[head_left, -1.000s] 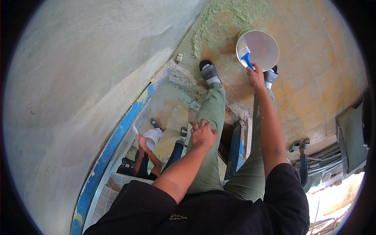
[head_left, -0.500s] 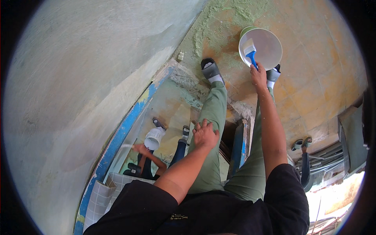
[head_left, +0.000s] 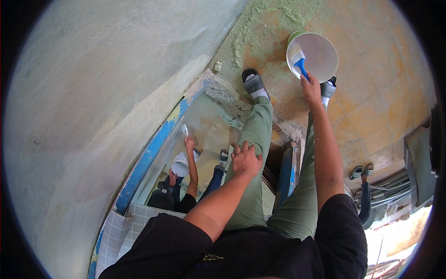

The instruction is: Painting a wall with a brush using paint from a bucket.

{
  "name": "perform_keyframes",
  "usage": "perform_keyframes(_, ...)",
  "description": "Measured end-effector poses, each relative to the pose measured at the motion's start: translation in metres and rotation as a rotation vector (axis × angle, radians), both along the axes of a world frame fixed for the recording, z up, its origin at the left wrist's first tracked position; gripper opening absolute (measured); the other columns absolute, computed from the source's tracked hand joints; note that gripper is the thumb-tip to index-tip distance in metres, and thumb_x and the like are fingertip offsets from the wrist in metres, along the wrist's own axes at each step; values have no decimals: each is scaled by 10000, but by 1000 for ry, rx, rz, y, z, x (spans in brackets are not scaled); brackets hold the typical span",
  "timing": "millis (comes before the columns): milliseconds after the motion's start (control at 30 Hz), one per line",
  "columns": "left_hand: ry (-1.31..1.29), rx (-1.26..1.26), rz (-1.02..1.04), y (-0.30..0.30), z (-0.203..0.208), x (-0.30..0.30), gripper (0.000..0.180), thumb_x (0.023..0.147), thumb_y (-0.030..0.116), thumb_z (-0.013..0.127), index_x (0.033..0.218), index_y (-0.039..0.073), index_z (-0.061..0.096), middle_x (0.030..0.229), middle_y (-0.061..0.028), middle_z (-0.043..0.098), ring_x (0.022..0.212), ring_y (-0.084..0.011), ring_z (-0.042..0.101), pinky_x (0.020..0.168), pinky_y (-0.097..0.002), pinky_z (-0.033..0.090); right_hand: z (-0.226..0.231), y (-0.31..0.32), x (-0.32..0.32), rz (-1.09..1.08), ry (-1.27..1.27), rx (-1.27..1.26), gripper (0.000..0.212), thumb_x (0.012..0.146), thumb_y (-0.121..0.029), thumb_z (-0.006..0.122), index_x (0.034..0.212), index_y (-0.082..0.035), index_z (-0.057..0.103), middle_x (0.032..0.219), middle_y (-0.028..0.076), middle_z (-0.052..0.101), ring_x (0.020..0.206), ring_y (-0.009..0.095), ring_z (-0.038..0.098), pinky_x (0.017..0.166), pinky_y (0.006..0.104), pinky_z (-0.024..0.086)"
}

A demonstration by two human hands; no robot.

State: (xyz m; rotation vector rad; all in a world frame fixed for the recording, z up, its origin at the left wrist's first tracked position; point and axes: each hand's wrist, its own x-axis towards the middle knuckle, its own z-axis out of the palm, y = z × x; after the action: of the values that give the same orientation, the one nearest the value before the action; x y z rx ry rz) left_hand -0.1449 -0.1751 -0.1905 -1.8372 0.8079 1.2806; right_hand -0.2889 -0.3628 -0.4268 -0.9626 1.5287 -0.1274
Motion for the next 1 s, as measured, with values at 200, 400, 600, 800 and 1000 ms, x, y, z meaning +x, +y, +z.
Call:
perform_keyframes(200,-6,-1,-6,0,0,2,472,851,397,562,1241,132,557,1435,-69,389,1303,-318,357,1018,-470,331,4,-1,3,-15,2,20,336,896,-211,564,1143,11,615,732,62,579,683,154,530,657,307,427)
perform_keyframes(400,-16,-9,-16,0,0,2,465,850,401,561,1228,130,564,1438,-71,386,1298,-324,364,1015,-469,336,5,-2,4,-76,21,56,336,895,-214,568,1139,12,618,720,34,556,667,126,507,630,286,408)
perform_keyframes(600,-13,-2,-2,-6,1,1,470,849,396,557,1237,131,562,1442,-69,383,1301,-327,363,1017,-469,335,0,0,3,-95,-11,74,283,935,-225,551,1154,-54,604,670,-41,466,495,57,396,419,234,300)
perform_keyframes(800,-1,82,9,-12,3,2,511,858,396,552,1312,162,530,1459,-64,383,1335,-312,346,1079,-461,286,11,-6,5,-214,-125,333,313,936,-218,546,1216,-77,562,640,-52,430,408,37,336,343,225,231)
perform_keyframes(1000,-12,59,8,-9,3,3,498,861,396,549,1298,157,542,1456,-67,384,1322,-313,359,1068,-455,298,25,-13,2,-167,-133,406,327,902,-221,568,1180,-55,618,673,-26,491,489,66,427,404,255,319)
